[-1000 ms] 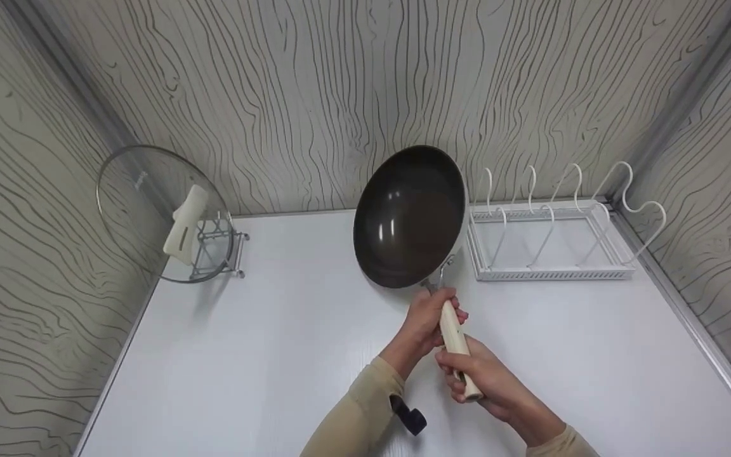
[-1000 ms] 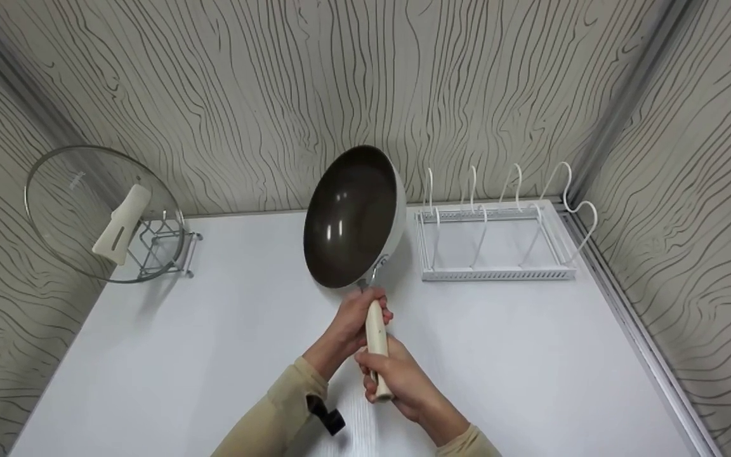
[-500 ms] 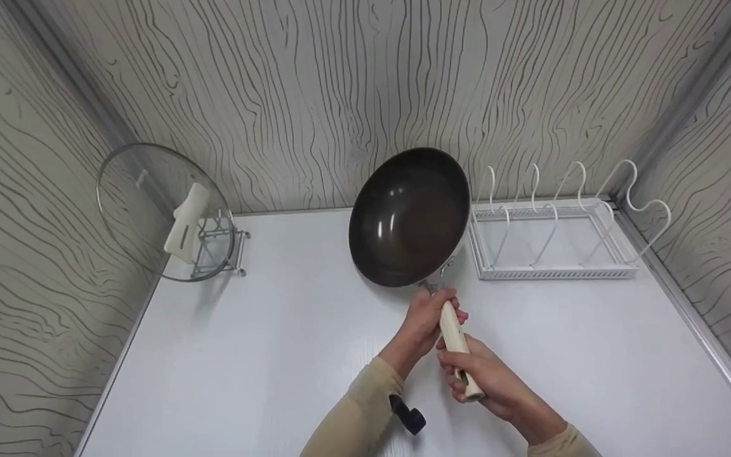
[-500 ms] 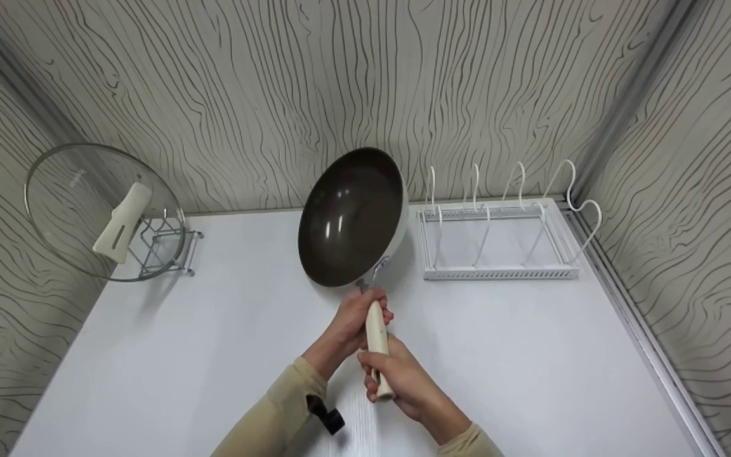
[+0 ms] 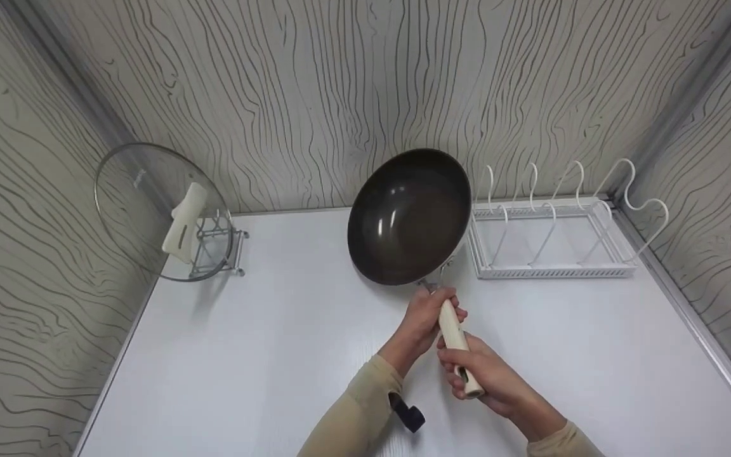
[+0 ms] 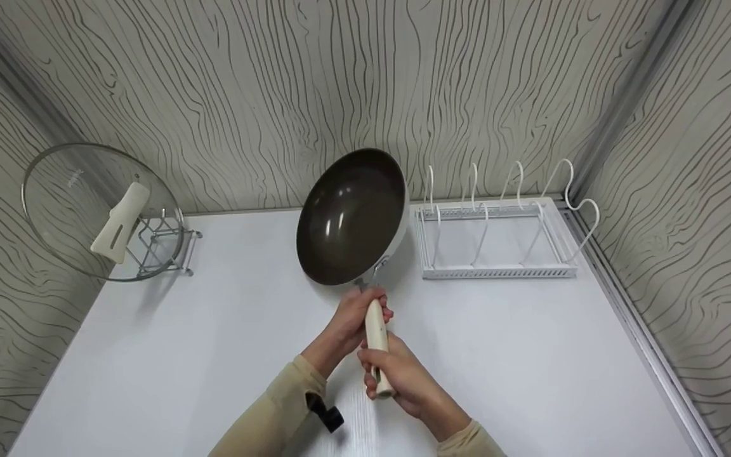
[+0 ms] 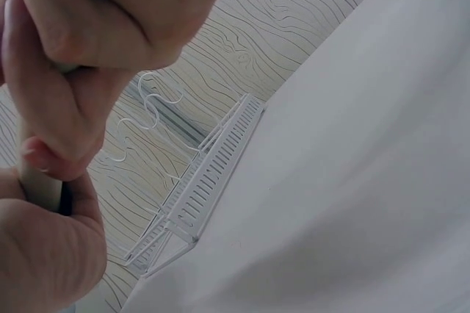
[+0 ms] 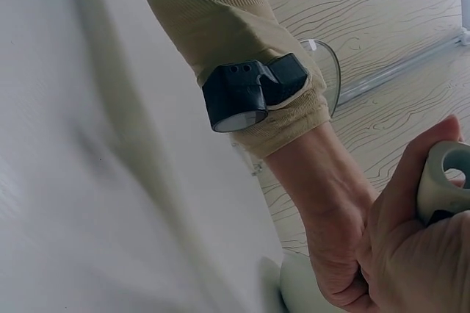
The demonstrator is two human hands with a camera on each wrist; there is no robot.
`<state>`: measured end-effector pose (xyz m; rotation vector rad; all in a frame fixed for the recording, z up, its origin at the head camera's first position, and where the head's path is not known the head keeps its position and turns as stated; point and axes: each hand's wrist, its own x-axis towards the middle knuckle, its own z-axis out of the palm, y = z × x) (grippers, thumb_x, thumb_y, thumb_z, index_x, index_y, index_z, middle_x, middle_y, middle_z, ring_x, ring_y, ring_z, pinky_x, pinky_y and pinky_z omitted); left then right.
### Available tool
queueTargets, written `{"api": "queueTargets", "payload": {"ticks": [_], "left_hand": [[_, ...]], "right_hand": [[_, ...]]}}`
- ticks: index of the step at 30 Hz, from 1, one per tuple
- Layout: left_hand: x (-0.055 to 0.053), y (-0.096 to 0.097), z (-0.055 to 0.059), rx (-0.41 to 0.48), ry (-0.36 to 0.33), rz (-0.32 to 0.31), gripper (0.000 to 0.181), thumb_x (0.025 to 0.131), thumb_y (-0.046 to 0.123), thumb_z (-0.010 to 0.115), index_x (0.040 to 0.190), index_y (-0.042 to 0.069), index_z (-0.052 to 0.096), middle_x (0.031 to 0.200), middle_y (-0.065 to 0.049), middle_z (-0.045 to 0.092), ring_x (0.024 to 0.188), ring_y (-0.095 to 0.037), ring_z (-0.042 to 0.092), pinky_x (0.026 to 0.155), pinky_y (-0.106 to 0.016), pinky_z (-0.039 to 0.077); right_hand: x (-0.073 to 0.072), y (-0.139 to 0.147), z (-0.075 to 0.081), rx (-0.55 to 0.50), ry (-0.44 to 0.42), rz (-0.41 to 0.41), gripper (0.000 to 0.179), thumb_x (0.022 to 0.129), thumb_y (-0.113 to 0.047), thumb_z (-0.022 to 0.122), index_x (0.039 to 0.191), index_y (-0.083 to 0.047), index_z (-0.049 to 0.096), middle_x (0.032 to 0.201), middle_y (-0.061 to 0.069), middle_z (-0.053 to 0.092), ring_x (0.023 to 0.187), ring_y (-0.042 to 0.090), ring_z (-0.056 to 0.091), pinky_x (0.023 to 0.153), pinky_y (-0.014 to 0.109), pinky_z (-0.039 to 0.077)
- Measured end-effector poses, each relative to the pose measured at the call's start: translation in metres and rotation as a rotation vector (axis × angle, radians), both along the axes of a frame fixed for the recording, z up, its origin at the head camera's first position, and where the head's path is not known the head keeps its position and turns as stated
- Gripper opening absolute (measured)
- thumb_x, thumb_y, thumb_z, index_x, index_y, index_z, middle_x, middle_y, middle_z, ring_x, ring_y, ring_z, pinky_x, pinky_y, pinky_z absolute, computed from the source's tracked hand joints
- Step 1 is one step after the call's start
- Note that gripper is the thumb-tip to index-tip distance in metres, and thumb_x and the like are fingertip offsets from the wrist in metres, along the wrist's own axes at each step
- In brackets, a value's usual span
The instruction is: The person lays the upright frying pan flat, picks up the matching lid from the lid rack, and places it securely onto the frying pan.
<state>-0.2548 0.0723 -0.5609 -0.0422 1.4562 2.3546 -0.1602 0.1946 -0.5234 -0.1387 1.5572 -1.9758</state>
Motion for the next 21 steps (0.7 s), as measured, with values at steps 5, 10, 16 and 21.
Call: {"api": "queueTargets", "payload": {"ticks": [5, 10, 16, 21], "left_hand": [[-0.0012, 0.0002, 0.0003, -0.01, -0.012, 0.008, 0.019, 0.097, 0.014, 0.059, 0.079, 0.008, 0.063, 0.069, -0.004, 0.067, 0.062, -0.009, 0.069, 0.06, -0.021, 0.058], [-0.0017, 0.0011, 0.0002, -0.017, -0.027, 0.01, 0.019, 0.097, 0.014, 0.059, 0.079, 0.008, 0.062, 0.07, -0.005, 0.067, 0.061, -0.009, 0.069, 0.059, -0.021, 0.058], [-0.0011, 0.0009, -0.0009, -0.022, -0.021, 0.028, 0.014, 0.097, 0.014, 0.06, 0.084, 0.008, 0.061, 0.075, -0.005, 0.066, 0.063, -0.01, 0.07, 0.06, -0.021, 0.058], [-0.0012, 0.0005, -0.0019, -0.02, -0.022, 0.027, 0.013, 0.096, 0.013, 0.06, 0.085, 0.008, 0.06, 0.076, -0.004, 0.065, 0.063, -0.01, 0.069, 0.06, -0.021, 0.058]], "right_hand": [[-0.0015, 0.0006, 0.0004, -0.011, -0.014, -0.006, 0.025, 0.106, -0.016, 0.053, 0.121, -0.004, 0.038, 0.078, -0.006, 0.051, 0.057, 0.001, 0.05, 0.05, 0.018, 0.046], [-0.0015, 0.0008, 0.0004, -0.013, -0.026, -0.01, 0.026, 0.105, -0.015, 0.053, 0.122, -0.004, 0.037, 0.079, -0.007, 0.051, 0.057, 0.002, 0.05, 0.05, 0.018, 0.045], [-0.0019, 0.0009, 0.0005, -0.01, -0.032, 0.001, 0.03, 0.105, -0.016, 0.055, 0.124, -0.002, 0.036, 0.078, -0.007, 0.052, 0.058, 0.001, 0.051, 0.051, 0.018, 0.045], [-0.0021, 0.0014, -0.0009, -0.008, -0.025, 0.016, 0.03, 0.104, -0.016, 0.056, 0.122, -0.002, 0.037, 0.076, -0.007, 0.053, 0.058, 0.002, 0.052, 0.051, 0.018, 0.046]]}}
